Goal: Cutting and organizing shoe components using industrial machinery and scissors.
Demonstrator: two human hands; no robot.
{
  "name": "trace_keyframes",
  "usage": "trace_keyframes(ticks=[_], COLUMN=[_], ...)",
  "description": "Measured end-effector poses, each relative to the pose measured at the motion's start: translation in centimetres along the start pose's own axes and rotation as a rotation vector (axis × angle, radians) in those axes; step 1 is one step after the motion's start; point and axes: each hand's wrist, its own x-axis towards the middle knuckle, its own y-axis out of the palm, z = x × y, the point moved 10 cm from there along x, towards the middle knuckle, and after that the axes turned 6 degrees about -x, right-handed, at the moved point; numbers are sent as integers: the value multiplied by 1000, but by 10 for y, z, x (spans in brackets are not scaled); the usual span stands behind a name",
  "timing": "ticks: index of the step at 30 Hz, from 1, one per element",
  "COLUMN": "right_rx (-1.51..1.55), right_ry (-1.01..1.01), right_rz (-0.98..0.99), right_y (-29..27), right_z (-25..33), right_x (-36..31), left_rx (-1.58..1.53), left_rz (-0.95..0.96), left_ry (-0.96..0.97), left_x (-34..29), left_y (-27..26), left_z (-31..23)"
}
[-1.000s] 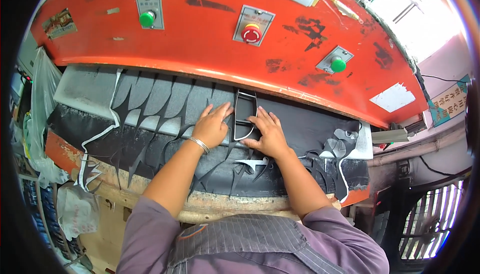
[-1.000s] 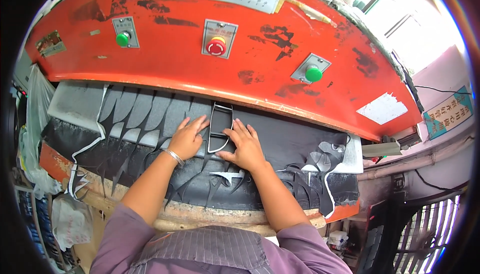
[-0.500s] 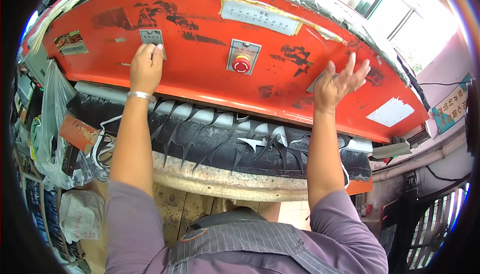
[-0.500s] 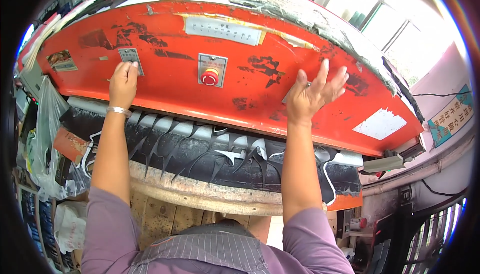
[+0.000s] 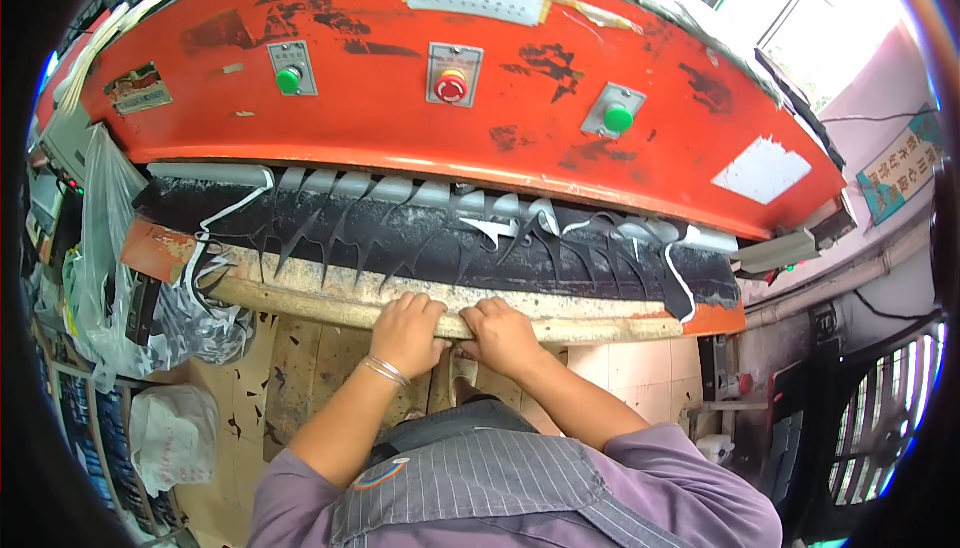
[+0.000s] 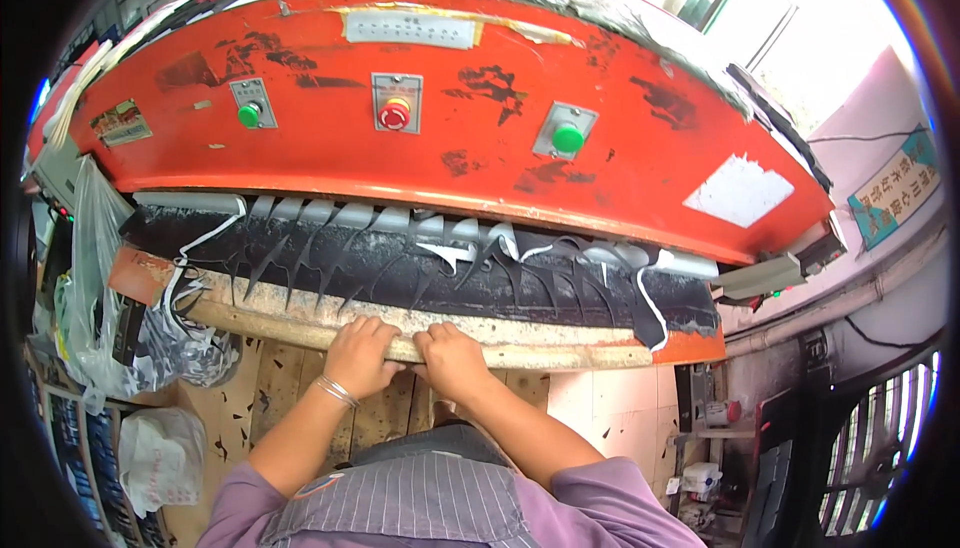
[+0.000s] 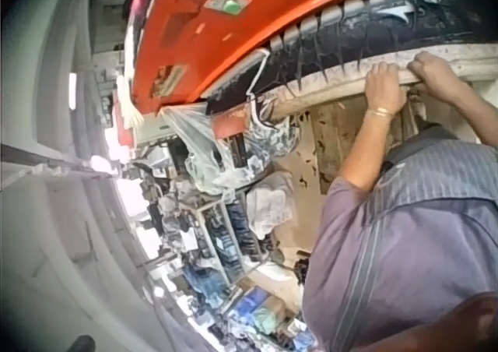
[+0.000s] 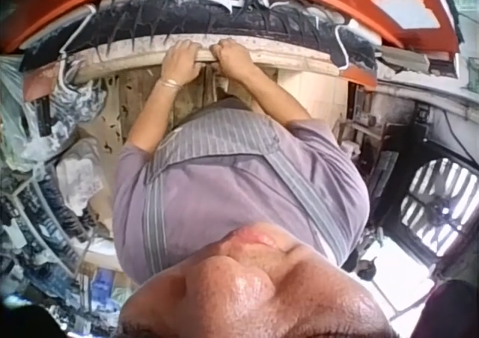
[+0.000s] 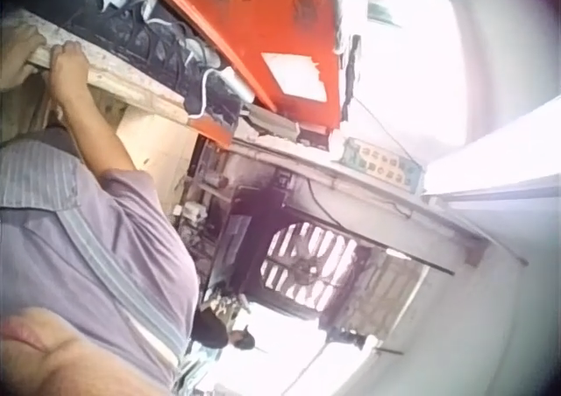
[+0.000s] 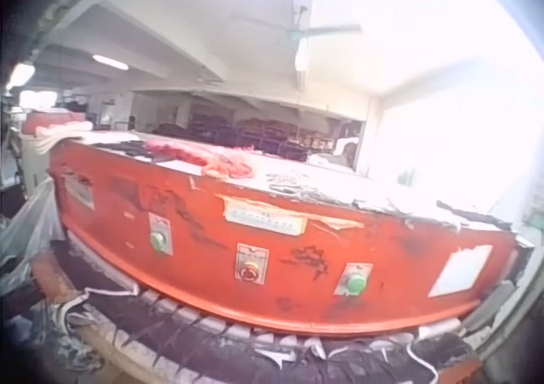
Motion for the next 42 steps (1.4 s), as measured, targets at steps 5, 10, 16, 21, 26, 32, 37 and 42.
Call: trace_keyframes(ticks=[5,10,16,21,26,32,37,42], right_rx=[17,260,65,351,110,141,50,0], right_ry=[20,-19,503,627,638,301,66,13], right_rz=[56,425,-112,-24,-159,-137,-247,-273], right_y=[10,27,-11,15,5,6,17,16], right_z=[0,-6,-76,-103,-147,-136,-127,-127], right_x=[-4,-5,92,111,68,36,24,30], left_rx=[8,-84,42,90,-134,-128,-223,-265], left_rz=[-20,323,-142,-27,-129,-192,-141,-127], left_ry=[-8,3,186,164,162,232,213,206], left_x=[-5,-20,27,20,48,88,89,97], left_y=[12,28,4,24,19,60,66,63], left_z=[7,5,0,26,37,32,45,46])
